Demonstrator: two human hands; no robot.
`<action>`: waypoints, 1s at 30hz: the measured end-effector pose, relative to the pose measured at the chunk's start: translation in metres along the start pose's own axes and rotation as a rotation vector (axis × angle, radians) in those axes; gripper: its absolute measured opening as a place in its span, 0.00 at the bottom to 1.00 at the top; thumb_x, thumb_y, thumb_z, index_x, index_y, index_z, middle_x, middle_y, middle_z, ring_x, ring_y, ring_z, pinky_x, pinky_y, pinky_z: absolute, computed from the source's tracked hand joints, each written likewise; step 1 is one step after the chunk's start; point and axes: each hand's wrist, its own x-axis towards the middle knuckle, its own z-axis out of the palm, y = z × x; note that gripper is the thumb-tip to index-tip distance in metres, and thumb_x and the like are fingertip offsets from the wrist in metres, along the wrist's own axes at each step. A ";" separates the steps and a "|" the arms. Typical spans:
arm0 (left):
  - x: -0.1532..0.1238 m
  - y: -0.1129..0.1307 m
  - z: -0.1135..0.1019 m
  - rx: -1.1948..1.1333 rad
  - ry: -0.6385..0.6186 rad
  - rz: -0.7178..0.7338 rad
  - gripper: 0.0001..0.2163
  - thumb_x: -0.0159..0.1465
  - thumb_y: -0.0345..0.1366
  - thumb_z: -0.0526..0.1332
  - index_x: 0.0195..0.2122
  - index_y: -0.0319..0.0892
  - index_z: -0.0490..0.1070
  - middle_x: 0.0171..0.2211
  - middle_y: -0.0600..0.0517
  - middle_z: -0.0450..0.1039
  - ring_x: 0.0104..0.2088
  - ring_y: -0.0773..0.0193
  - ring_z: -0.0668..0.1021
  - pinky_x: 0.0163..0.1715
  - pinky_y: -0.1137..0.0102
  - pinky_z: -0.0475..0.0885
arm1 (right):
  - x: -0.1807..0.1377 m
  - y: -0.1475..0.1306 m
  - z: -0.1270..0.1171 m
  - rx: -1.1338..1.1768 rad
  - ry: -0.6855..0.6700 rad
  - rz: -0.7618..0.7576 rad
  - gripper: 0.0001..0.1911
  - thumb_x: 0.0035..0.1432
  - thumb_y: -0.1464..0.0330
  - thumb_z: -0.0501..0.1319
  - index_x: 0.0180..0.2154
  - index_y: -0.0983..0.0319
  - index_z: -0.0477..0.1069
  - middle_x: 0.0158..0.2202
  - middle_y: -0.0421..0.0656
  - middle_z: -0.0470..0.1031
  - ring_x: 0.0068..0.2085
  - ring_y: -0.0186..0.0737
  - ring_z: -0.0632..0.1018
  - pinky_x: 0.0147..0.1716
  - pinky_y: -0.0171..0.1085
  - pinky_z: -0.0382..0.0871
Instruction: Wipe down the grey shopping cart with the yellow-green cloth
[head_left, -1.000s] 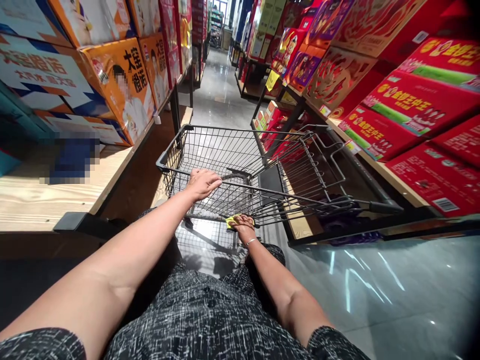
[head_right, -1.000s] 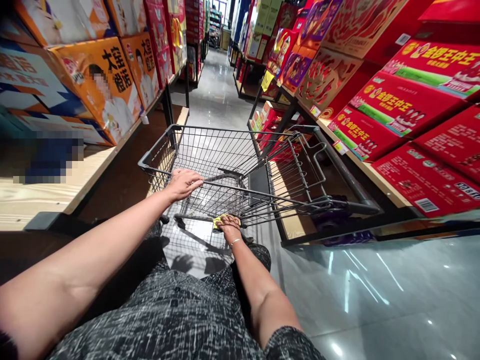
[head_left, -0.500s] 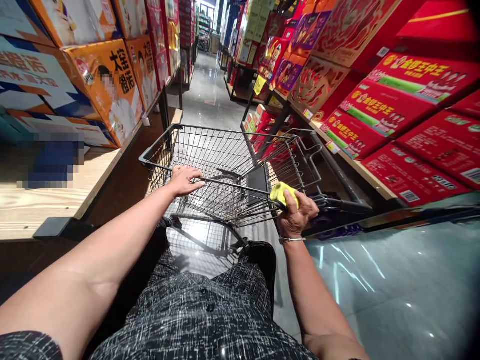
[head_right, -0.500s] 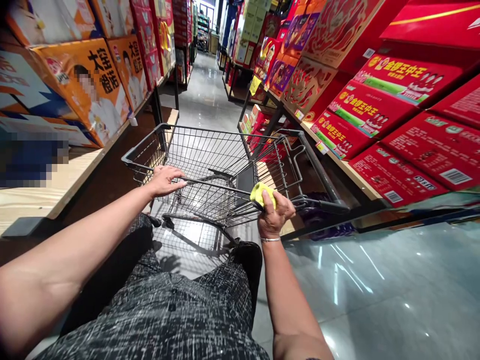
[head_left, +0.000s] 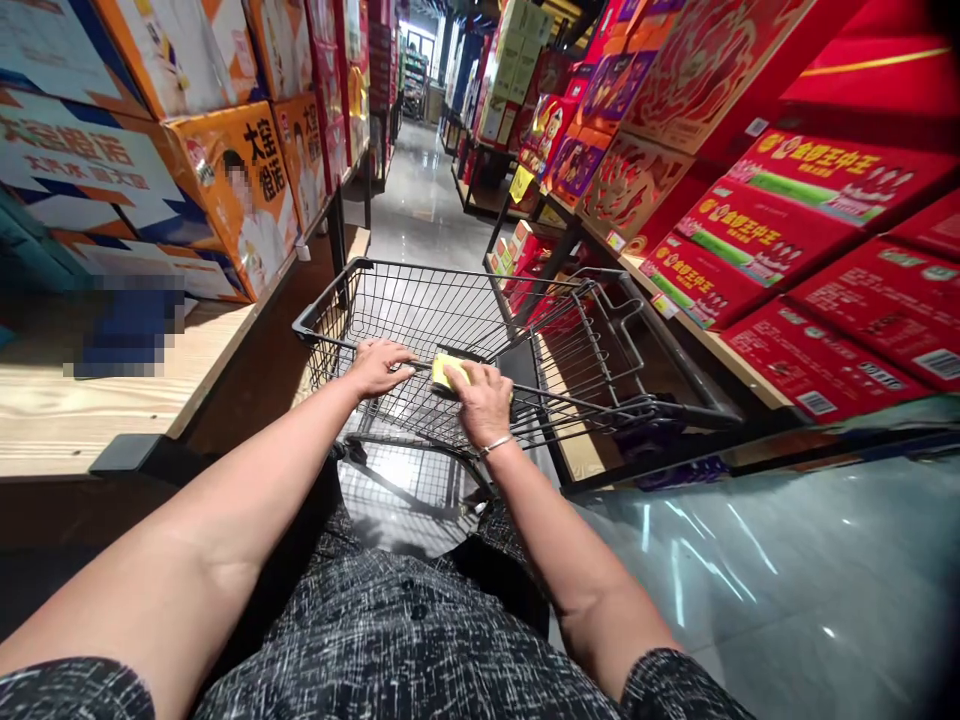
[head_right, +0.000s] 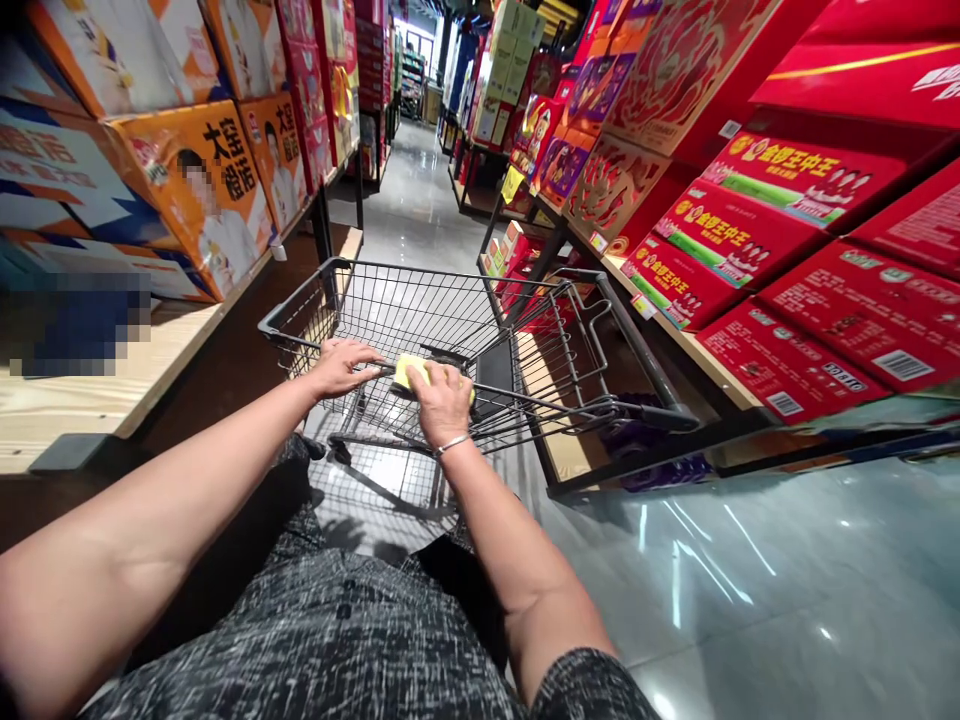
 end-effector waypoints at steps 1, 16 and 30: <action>0.000 -0.002 -0.001 -0.010 0.002 -0.002 0.15 0.65 0.50 0.56 0.48 0.55 0.76 0.51 0.53 0.77 0.54 0.54 0.71 0.55 0.53 0.55 | -0.008 0.015 -0.006 -0.021 0.014 0.030 0.26 0.63 0.75 0.54 0.57 0.47 0.70 0.58 0.44 0.71 0.53 0.48 0.63 0.45 0.46 0.54; 0.010 0.101 0.018 -0.061 -0.070 0.206 0.30 0.62 0.43 0.61 0.66 0.53 0.59 0.62 0.48 0.66 0.63 0.50 0.64 0.63 0.49 0.48 | -0.046 0.074 -0.017 -0.121 0.154 0.317 0.33 0.54 0.78 0.56 0.60 0.53 0.69 0.55 0.52 0.71 0.51 0.52 0.63 0.44 0.48 0.55; 0.004 0.059 0.018 0.075 -0.053 0.251 0.33 0.61 0.41 0.61 0.68 0.49 0.54 0.67 0.48 0.60 0.64 0.52 0.63 0.63 0.56 0.50 | -0.054 0.115 -0.066 -0.214 -0.045 0.049 0.26 0.64 0.75 0.54 0.59 0.47 0.70 0.53 0.43 0.74 0.47 0.44 0.66 0.40 0.41 0.55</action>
